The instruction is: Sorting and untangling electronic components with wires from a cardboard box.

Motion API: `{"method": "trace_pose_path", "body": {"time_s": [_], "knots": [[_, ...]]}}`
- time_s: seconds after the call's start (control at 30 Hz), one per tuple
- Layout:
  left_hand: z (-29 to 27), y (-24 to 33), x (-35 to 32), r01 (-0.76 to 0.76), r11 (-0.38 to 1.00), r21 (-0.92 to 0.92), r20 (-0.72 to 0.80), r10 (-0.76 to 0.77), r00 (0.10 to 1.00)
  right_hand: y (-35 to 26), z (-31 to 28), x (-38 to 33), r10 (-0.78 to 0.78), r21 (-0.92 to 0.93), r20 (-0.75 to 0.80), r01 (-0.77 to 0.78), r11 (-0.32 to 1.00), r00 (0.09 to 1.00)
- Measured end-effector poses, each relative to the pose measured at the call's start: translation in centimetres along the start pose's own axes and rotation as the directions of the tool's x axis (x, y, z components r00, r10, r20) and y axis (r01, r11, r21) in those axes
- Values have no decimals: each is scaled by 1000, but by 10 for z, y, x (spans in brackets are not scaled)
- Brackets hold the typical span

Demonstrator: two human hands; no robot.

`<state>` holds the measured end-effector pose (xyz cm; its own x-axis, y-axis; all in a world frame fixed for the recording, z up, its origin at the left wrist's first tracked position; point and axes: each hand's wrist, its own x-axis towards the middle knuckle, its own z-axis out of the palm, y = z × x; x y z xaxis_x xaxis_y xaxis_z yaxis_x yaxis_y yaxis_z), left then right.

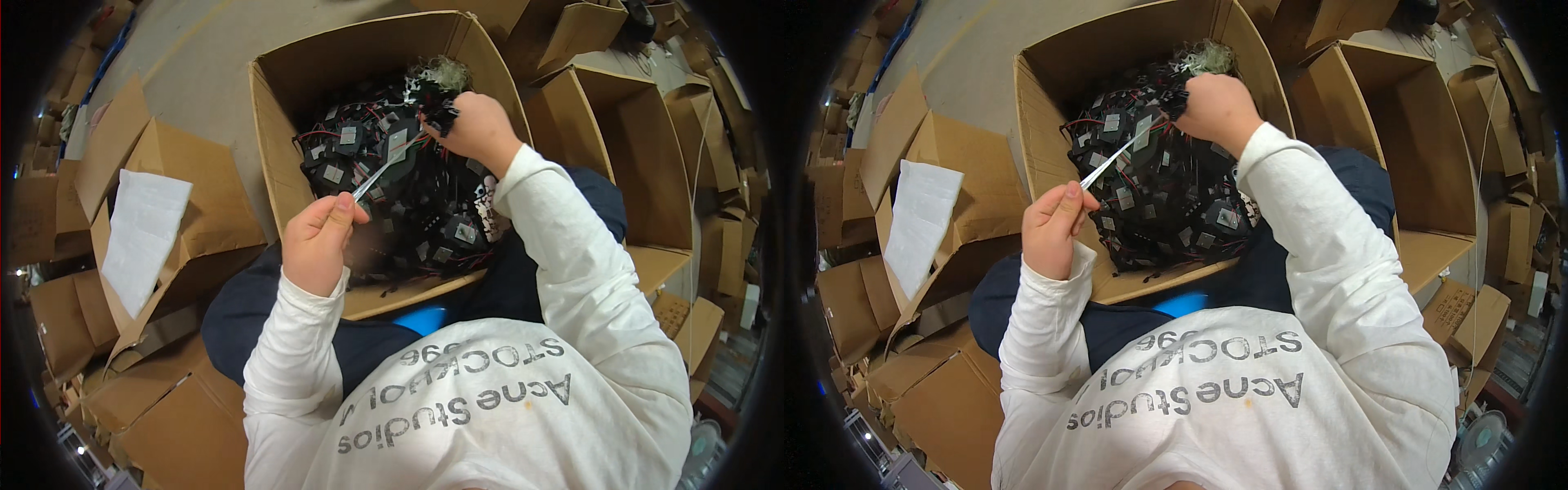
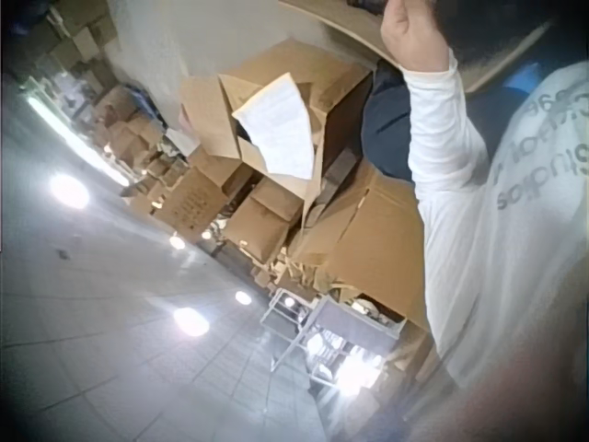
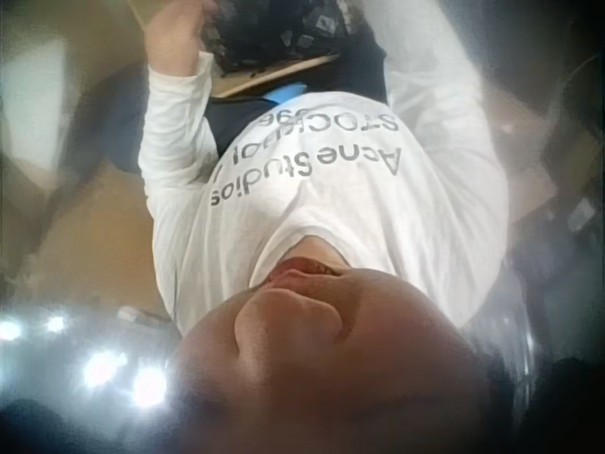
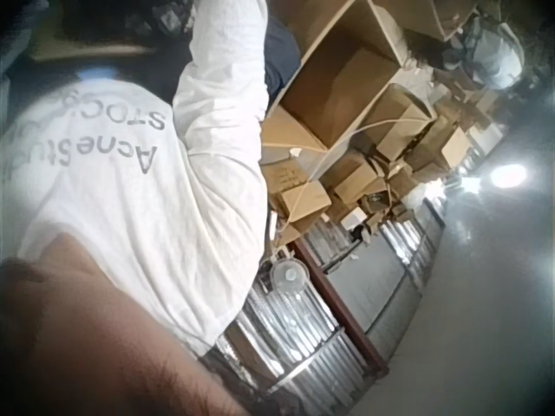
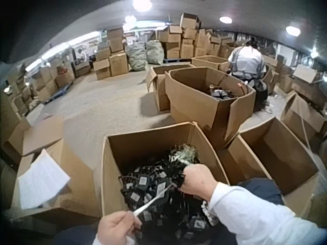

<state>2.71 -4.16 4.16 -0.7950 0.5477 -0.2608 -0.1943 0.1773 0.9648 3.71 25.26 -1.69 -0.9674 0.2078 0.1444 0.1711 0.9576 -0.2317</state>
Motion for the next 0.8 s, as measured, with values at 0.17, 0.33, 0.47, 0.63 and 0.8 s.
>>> {"method": "trace_pose_path", "body": {"time_s": [0.17, 0.33, 0.47, 0.63, 0.8], "knots": [[54, -33, -12, 397, 734, -552, 318, -255, 913, -18, 47, -1, 164, 469, 59, -172, 866, 985], [107, -98, -48, 453, 714, -534, 656, 11, 755, -88, -64, -36, -359, 872, 414, -477, -107, 837], [35, -100, 17, 393, 765, -510, 482, -124, 867, -54, -77, -46, -540, 906, -36, 256, 338, 841], [35, -39, 27, -263, 955, 139, 122, 247, 961, 17, -26, -36, -210, 409, 125, 142, 901, 970], [128, -36, -34, 298, 473, -829, 388, 102, 916, -58, -56, -26, -128, 997, 56, -48, 63, 990]]}}
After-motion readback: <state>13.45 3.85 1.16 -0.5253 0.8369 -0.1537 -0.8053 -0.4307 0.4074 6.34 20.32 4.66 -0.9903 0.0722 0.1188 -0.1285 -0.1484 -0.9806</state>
